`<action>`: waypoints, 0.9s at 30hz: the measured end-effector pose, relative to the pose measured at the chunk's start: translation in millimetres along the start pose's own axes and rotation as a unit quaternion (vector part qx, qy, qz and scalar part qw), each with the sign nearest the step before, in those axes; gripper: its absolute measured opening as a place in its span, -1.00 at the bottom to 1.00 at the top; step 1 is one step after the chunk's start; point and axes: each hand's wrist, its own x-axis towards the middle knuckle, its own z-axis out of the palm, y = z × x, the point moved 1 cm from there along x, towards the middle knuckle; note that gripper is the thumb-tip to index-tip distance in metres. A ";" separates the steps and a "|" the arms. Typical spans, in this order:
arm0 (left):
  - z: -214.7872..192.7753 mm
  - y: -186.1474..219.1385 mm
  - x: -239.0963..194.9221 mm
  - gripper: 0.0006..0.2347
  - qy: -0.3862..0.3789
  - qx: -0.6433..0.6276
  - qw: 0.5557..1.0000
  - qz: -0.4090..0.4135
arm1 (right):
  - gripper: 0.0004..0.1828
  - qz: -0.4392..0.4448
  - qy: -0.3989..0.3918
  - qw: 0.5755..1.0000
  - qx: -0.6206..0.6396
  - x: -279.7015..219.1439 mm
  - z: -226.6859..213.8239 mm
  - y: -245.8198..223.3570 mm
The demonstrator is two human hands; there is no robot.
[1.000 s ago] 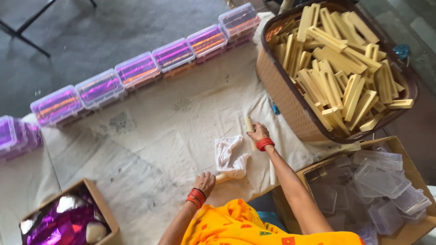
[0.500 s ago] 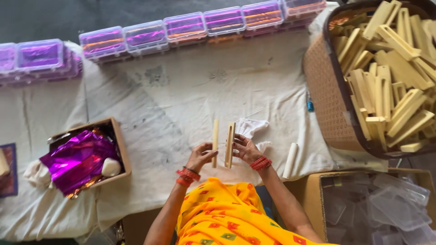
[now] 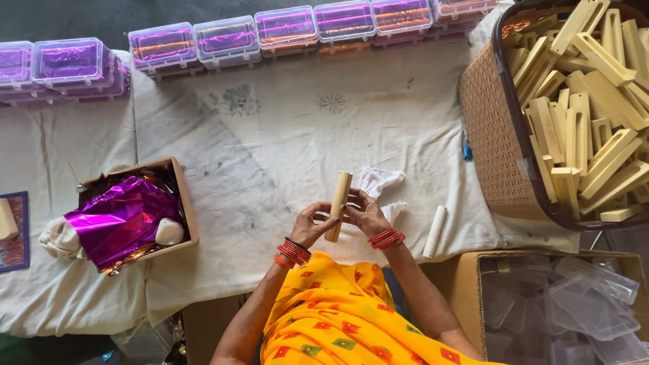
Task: The person wipes a wooden stick with a white cloth and then wraps it in a sheet of shiny orange foil. They place the wrapped item into a small plastic container and close the lid. The person then picks up another wooden stick from a basket and repeats the process.
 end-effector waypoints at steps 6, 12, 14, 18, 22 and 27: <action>-1.1 -12.5 0.3 -0.61 -0.010 -0.007 1.000 -0.004 | -0.30 0.002 0.008 1.000 -0.020 -5.5 5.6 -5.3; -0.7 -13.9 -5.1 -0.64 -0.026 -0.072 0.997 0.000 | -0.31 -0.022 -0.004 0.997 -0.073 -9.4 9.4 -9.3; -0.6 -13.5 -6.7 -0.65 -0.029 -0.087 0.996 0.002 | -0.32 -0.029 -0.006 0.996 -0.087 -11.8 11.4 -11.7; -0.9 -11.0 -9.4 -0.66 -0.037 -0.119 0.992 0.022 | -0.34 -0.034 -0.002 0.993 -0.116 -15.1 16.1 -17.9; -1.8 -6.5 -11.0 -0.65 -0.040 -0.126 0.991 0.019 | -0.34 -0.037 -0.007 0.993 -0.115 -15.0 14.4 -16.7; -1.4 -8.9 -11.5 -0.64 -0.043 -0.141 0.989 0.020 | -0.34 -0.035 -0.003 0.993 -0.114 -16.6 15.3 -18.7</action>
